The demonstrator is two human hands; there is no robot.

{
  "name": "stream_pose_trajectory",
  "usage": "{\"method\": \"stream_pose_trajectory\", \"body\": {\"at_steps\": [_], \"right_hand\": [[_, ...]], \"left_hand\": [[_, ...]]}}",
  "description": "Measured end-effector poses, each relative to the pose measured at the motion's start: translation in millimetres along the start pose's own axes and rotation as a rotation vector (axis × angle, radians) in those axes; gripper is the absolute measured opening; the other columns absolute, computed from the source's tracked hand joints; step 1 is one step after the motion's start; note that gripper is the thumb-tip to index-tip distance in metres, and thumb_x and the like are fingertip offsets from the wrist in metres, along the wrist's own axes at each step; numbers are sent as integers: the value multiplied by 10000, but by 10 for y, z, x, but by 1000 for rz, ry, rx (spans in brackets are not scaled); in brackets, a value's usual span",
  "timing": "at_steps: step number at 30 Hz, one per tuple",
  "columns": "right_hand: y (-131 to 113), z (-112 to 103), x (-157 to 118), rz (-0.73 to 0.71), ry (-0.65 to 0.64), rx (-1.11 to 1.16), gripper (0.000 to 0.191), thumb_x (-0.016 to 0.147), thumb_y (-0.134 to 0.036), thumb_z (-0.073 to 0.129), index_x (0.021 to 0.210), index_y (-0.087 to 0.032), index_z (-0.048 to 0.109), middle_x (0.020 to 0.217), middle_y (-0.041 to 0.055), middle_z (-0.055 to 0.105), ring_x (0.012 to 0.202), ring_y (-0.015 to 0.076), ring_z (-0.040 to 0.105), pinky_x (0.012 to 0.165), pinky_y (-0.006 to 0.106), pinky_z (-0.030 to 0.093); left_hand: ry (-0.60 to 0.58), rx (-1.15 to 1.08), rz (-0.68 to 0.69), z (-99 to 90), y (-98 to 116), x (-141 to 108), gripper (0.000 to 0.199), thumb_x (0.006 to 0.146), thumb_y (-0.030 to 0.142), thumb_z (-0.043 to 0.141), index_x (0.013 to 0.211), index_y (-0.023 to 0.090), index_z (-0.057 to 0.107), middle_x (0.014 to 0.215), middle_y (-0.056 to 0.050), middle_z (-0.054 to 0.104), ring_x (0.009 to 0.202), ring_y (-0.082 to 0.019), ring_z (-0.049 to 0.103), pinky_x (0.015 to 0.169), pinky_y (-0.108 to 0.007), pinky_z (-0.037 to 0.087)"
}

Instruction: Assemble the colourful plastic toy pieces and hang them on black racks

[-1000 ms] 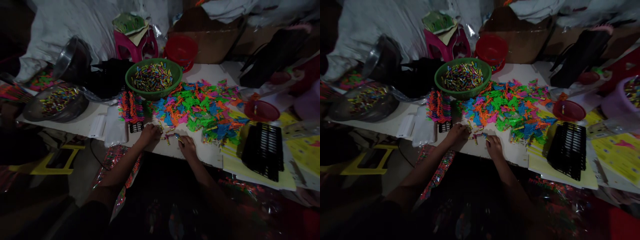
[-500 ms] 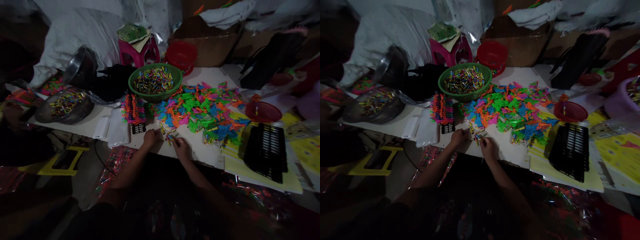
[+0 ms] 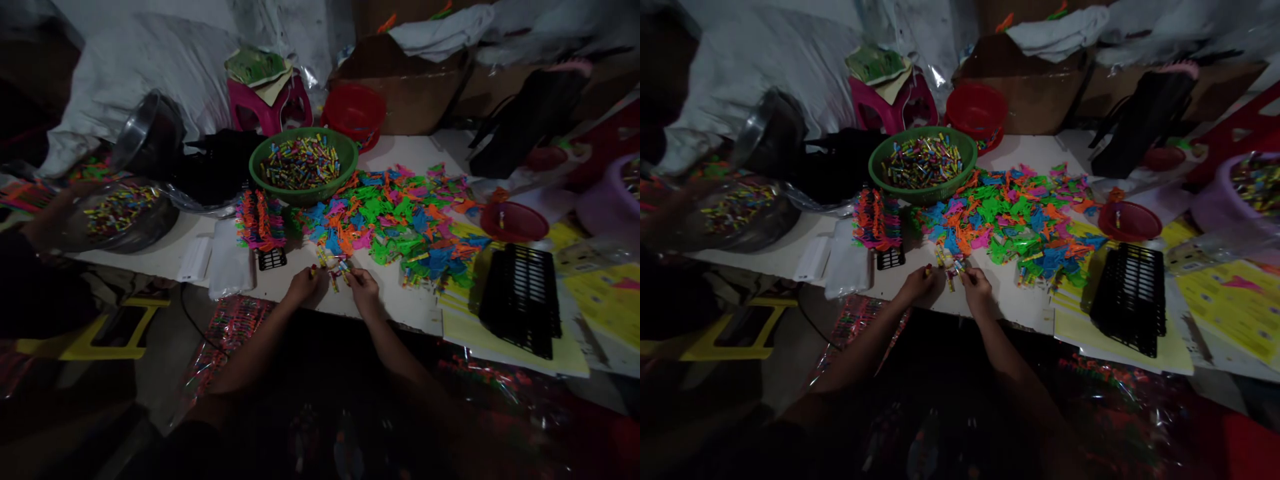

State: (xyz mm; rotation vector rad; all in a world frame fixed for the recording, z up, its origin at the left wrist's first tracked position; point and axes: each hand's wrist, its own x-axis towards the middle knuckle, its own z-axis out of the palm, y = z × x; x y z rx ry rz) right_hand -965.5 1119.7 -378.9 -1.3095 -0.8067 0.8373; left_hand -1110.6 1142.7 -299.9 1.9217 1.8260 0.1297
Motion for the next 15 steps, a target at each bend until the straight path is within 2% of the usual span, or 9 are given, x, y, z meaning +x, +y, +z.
{"method": "stream_pose_trajectory", "body": {"at_steps": [3,6,8,10,13,15], "right_hand": [[-62,-20,-3,116,44,147,304,593,-408,670,746,-162,578,684,-4,616,568,101,550,537,246,487],[-155,-83,16,163,80,227,307,565,-393,697,722,-164,564,726,0,620,592,101,554,508,241,495],[-217,-184,40,162,79,242,306,549,-383,713,707,-167,563,735,-4,621,605,103,554,493,237,498],[-278,-325,64,137,46,223,295,536,-365,729,691,-168,574,738,-8,624,606,100,552,499,236,501],[-381,-513,70,90,-125,144,271,534,-343,741,696,-169,609,720,-10,636,564,94,550,515,245,498],[-464,-547,48,61,-324,82,261,551,-341,738,723,-174,635,691,-12,644,538,97,556,525,251,493]], "left_hand": [[19,-42,36,62,112,-54,306,799,430,449,897,172,583,852,-94,660,758,-200,610,596,-251,385],[49,-10,21,166,258,-77,438,731,527,505,968,165,572,907,-133,654,831,-256,609,643,-290,406],[21,12,-6,200,299,-60,450,714,520,527,961,147,583,915,-163,650,868,-285,602,675,-319,416],[-19,-35,-20,180,267,-34,378,712,462,547,917,150,605,907,-160,653,888,-289,597,709,-330,421],[-103,-381,-18,85,135,-10,291,722,375,541,895,152,612,884,-119,662,874,-255,600,741,-323,431],[-294,-772,-32,29,54,-20,279,734,343,520,896,132,601,852,-99,664,823,-217,611,748,-320,447]]}}
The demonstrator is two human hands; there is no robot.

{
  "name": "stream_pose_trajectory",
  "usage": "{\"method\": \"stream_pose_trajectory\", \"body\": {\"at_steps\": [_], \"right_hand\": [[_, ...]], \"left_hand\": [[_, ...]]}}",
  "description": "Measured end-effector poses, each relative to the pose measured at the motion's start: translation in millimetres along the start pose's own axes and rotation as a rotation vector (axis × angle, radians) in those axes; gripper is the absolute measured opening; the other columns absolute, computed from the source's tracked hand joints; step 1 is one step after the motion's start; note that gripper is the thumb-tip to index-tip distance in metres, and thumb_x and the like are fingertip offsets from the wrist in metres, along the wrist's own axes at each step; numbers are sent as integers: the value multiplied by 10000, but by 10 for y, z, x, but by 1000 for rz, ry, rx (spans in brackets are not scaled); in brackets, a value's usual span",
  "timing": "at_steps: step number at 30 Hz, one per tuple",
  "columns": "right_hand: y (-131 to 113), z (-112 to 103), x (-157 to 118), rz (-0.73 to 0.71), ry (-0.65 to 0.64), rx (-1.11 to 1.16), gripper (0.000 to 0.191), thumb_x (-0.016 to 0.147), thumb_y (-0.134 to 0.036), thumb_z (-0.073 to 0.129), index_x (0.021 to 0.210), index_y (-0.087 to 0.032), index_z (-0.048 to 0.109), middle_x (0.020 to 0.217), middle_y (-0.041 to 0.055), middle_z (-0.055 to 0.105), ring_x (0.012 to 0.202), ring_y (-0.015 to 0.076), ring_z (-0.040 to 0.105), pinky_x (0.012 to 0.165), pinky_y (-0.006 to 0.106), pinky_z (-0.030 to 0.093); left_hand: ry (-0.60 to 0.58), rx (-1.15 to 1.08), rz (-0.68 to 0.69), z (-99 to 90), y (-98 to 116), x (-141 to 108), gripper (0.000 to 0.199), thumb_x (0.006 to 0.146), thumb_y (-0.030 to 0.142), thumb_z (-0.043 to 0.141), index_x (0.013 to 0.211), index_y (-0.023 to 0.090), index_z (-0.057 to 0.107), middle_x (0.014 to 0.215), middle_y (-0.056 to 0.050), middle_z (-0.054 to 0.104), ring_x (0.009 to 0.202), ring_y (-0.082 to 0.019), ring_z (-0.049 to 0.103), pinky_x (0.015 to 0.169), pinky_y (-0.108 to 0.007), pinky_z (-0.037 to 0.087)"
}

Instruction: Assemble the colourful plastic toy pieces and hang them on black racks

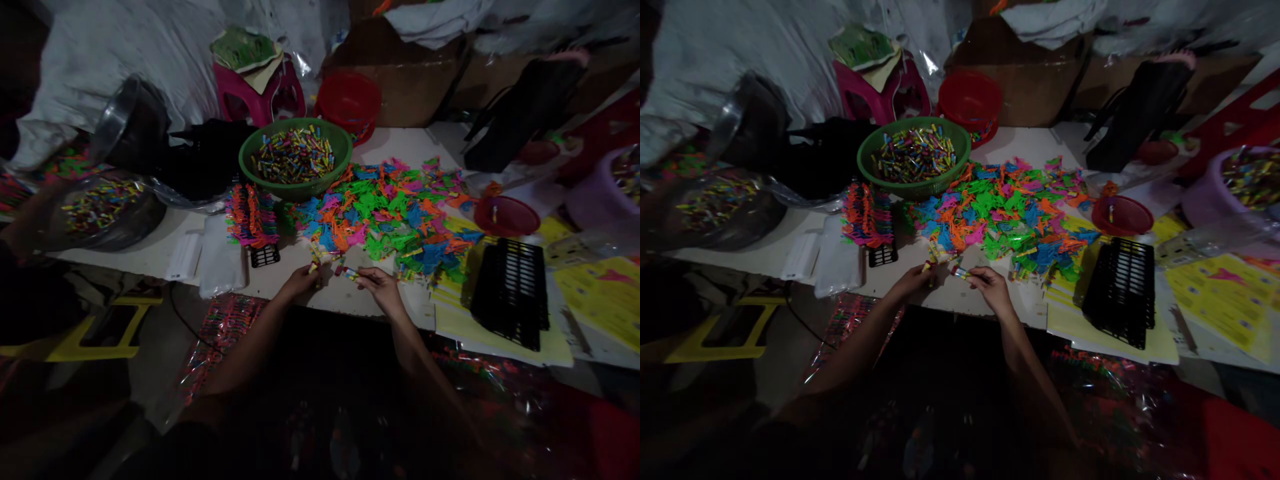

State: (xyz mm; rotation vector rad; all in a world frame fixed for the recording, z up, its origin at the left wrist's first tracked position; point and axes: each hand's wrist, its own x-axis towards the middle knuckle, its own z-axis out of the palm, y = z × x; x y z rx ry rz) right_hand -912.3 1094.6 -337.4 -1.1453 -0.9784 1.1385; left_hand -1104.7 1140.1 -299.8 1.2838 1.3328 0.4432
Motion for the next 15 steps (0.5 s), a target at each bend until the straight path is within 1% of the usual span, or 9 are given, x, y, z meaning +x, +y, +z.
{"method": "stream_pose_trajectory", "body": {"at_steps": [3,4,5,6,8,9,13,14,15], "right_hand": [[-132,123,-14,-45,-278,-130,223,609,-348,705,764,-192,665,700,-6,663,599,122,596,584,264,499],[-173,178,-8,-74,-327,-172,206,635,-350,686,777,-201,671,723,-2,671,644,133,611,623,273,502],[-209,229,1,-108,-342,-202,194,655,-352,671,785,-209,675,753,2,679,693,142,621,665,284,503],[-234,268,13,-142,-336,-215,188,668,-356,660,789,-213,676,784,7,683,741,152,626,707,296,499],[-244,307,34,-193,-247,-203,193,674,-362,655,796,-213,671,829,17,685,802,165,625,763,313,488],[-225,312,37,-211,-154,-192,201,675,-366,655,798,-208,666,838,23,684,811,167,623,772,316,484],[-44,333,-60,-219,337,-219,214,716,-378,605,800,-183,629,763,29,664,694,146,606,676,289,494],[0,355,-112,-227,380,-269,204,724,-374,593,788,-182,622,737,27,655,661,142,596,648,283,493],[34,382,-168,-247,368,-340,189,730,-362,585,779,-183,620,723,28,647,647,143,590,636,282,493]], "left_hand": [[-425,-446,-153,-42,-40,-66,267,728,315,537,882,105,597,805,-99,666,730,-189,631,740,-340,472],[-512,-532,-189,-37,-54,-87,256,726,298,548,885,105,598,798,-99,668,700,-181,634,729,-340,479],[-545,-600,-209,-27,-67,-105,238,726,273,558,891,107,598,793,-95,670,672,-170,636,713,-330,485],[-529,-658,-212,-15,-77,-119,213,728,242,566,892,109,598,784,-88,671,646,-156,634,698,-311,490],[-445,-745,-204,8,-85,-132,167,726,163,578,883,107,597,766,-69,668,624,-128,629,690,-274,492],[-407,-771,-202,21,-83,-132,153,722,124,581,872,102,598,759,-63,666,625,-120,628,695,-263,493],[-335,-848,-195,118,-68,-112,165,697,30,579,848,89,603,751,-51,659,667,-114,623,750,-271,497],[-330,-870,-176,153,-71,-106,174,696,31,583,857,93,603,766,-49,659,694,-117,624,764,-275,497],[-327,-886,-155,187,-78,-102,181,697,40,590,867,100,602,784,-47,659,722,-119,624,772,-276,497]]}}
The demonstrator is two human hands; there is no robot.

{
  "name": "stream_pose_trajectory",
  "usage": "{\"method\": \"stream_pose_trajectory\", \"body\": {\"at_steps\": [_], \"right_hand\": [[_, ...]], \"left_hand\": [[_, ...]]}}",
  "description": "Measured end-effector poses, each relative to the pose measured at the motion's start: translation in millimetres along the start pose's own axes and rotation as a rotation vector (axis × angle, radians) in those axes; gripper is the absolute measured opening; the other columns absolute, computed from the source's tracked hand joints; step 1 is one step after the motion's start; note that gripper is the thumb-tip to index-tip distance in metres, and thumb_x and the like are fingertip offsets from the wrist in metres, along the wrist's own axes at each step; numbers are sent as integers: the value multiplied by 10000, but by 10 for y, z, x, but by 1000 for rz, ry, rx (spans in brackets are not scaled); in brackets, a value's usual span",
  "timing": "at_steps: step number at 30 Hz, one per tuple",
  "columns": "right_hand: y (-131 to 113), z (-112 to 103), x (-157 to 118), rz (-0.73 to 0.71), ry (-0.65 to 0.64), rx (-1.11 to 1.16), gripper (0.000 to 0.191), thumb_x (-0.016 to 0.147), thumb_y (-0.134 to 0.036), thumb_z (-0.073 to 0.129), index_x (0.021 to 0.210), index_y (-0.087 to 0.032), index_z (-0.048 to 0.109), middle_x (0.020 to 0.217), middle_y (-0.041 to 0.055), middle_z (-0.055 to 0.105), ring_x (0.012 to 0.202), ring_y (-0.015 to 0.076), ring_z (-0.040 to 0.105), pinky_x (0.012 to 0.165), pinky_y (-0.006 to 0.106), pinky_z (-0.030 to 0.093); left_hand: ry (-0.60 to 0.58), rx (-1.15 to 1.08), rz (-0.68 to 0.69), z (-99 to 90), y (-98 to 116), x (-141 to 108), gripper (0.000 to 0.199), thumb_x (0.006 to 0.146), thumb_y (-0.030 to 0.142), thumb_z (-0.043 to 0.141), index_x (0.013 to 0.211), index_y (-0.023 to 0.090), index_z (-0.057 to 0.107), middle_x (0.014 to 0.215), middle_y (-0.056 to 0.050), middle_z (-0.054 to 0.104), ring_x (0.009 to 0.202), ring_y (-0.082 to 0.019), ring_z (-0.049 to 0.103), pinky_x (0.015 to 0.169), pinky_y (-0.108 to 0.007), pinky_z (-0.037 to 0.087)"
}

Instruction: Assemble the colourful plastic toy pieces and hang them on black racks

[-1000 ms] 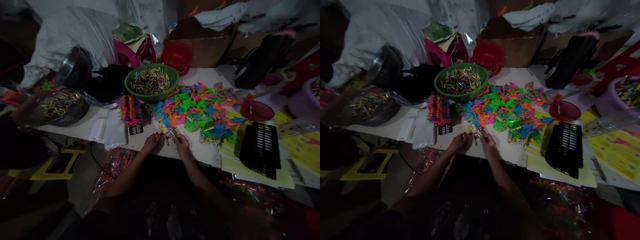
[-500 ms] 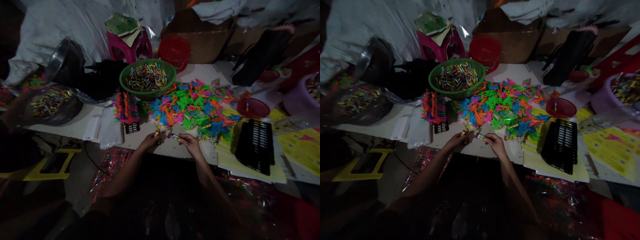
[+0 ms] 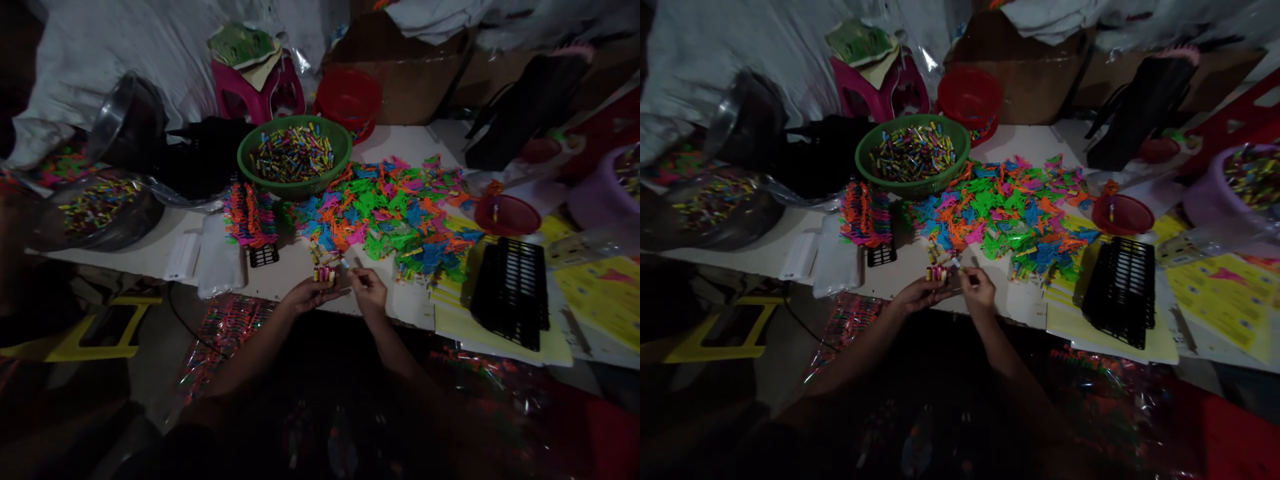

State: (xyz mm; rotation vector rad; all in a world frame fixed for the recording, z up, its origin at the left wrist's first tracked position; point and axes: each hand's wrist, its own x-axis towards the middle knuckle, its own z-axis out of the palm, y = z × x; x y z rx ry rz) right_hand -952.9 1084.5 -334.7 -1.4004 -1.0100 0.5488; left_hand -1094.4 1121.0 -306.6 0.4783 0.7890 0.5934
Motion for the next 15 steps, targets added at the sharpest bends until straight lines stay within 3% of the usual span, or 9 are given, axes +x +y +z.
{"method": "stream_pose_trajectory", "body": {"at_steps": [4,8,11,15], "right_hand": [[-29,11,-108,-260,-264,-240,157,782,-273,512,830,-197,642,789,51,647,772,166,590,723,299,488],[47,6,216,-458,-401,-484,279,795,-145,429,980,-203,630,992,59,636,962,178,541,854,323,440],[167,91,516,-610,-619,-702,406,741,-45,444,1097,-186,580,1179,68,557,1072,197,479,915,343,384],[170,221,659,-708,-776,-878,342,751,-46,469,1036,-189,595,1144,67,567,1043,214,478,871,341,381]], "left_hand": [[39,-2,57,-20,-63,29,180,713,118,606,892,136,595,834,-31,650,768,-117,613,751,-279,507],[183,6,131,-118,35,-7,55,696,142,592,747,122,580,669,-8,606,653,-104,580,756,-343,512],[297,94,213,-152,129,-38,59,651,132,604,682,128,554,506,41,501,479,-61,481,620,-259,501],[407,216,233,-165,186,-38,97,631,189,610,633,139,527,463,47,470,423,-58,444,467,-200,417]]}}
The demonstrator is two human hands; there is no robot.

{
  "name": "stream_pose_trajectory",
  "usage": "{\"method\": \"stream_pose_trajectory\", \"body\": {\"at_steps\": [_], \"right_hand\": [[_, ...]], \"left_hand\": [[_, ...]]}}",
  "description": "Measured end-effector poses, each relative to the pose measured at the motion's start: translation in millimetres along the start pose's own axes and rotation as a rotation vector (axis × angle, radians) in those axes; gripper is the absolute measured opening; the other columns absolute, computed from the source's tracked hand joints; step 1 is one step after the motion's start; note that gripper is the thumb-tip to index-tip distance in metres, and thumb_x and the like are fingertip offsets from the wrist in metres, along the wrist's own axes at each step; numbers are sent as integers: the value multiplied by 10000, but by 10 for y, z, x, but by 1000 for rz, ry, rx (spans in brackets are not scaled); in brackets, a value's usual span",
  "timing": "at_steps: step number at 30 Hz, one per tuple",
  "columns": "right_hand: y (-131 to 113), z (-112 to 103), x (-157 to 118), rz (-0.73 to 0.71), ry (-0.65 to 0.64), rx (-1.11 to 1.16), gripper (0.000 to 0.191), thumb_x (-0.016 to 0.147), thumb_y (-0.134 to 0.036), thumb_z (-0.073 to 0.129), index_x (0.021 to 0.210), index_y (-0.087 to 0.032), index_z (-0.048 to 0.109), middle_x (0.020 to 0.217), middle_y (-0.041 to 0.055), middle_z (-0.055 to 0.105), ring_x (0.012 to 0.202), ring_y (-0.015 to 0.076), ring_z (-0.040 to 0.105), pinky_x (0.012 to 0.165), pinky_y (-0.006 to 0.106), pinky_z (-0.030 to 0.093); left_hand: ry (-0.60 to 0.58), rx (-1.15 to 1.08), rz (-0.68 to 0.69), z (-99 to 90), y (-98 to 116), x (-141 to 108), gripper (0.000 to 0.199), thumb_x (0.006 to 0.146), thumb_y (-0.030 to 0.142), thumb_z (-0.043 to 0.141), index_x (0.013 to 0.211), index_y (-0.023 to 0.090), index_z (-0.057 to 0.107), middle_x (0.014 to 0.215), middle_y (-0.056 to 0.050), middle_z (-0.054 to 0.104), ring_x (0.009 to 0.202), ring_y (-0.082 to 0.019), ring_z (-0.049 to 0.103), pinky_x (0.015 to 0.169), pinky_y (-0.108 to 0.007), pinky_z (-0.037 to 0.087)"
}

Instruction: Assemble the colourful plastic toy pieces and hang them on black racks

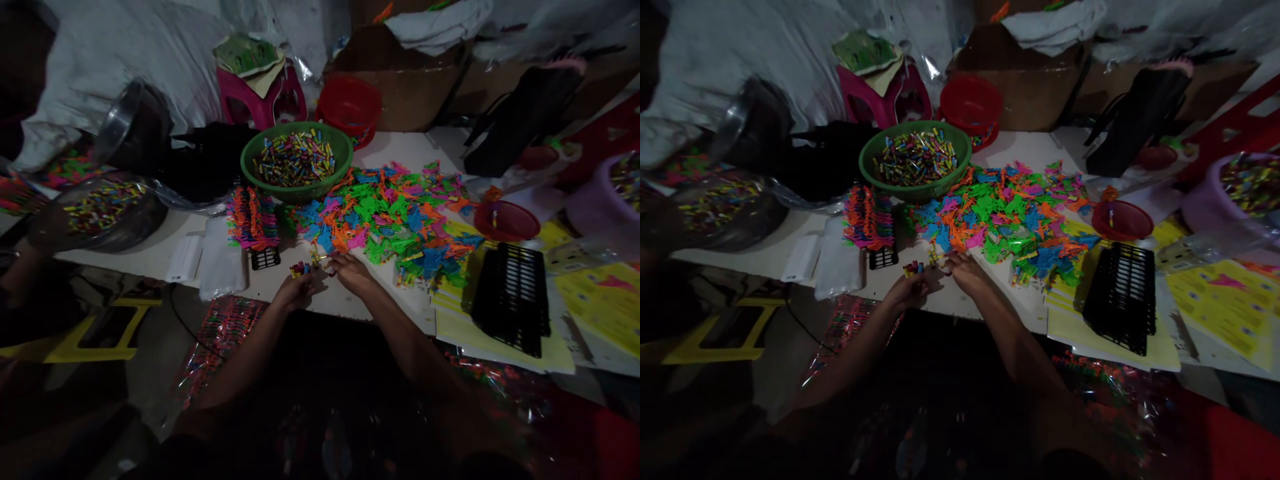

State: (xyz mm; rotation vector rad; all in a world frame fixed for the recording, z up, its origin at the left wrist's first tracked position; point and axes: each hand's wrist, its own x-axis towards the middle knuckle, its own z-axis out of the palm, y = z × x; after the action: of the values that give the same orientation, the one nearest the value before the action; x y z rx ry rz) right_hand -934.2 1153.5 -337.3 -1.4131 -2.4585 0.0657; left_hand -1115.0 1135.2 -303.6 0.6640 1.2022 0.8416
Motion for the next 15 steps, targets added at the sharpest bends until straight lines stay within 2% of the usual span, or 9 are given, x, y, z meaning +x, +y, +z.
{"method": "stream_pose_trajectory", "body": {"at_steps": [4,7,9,11,15], "right_hand": [[-92,-91,-44,-55,-78,-109,198,782,-86,480,888,-183,616,960,74,605,964,215,488,792,328,380],[-101,-139,-184,-139,-72,-124,159,792,-109,494,861,-193,609,884,59,604,915,206,489,773,328,369],[-79,-147,-302,-204,-34,-117,159,809,-125,486,888,-196,604,889,49,606,895,198,489,776,327,365],[-56,-138,-419,-251,23,-103,182,830,-133,464,936,-199,597,953,42,606,906,189,486,792,322,363],[-52,-105,-590,-213,109,-88,211,844,-120,436,957,-199,596,1026,48,597,917,180,490,809,325,372]], "left_hand": [[93,170,153,-20,31,67,162,577,217,657,679,128,569,545,17,559,486,-80,505,490,-203,423],[53,348,230,17,62,144,214,561,232,664,728,126,581,601,5,594,536,-105,540,515,-216,431],[22,475,230,79,72,194,209,597,243,635,768,136,580,599,5,597,552,-125,552,519,-230,429],[45,663,276,163,61,232,208,623,239,624,810,156,589,628,0,616,602,-142,566,546,-236,427],[85,1085,389,381,-24,261,229,644,301,645,843,193,613,796,-35,666,790,-182,592,649,-243,424]]}}
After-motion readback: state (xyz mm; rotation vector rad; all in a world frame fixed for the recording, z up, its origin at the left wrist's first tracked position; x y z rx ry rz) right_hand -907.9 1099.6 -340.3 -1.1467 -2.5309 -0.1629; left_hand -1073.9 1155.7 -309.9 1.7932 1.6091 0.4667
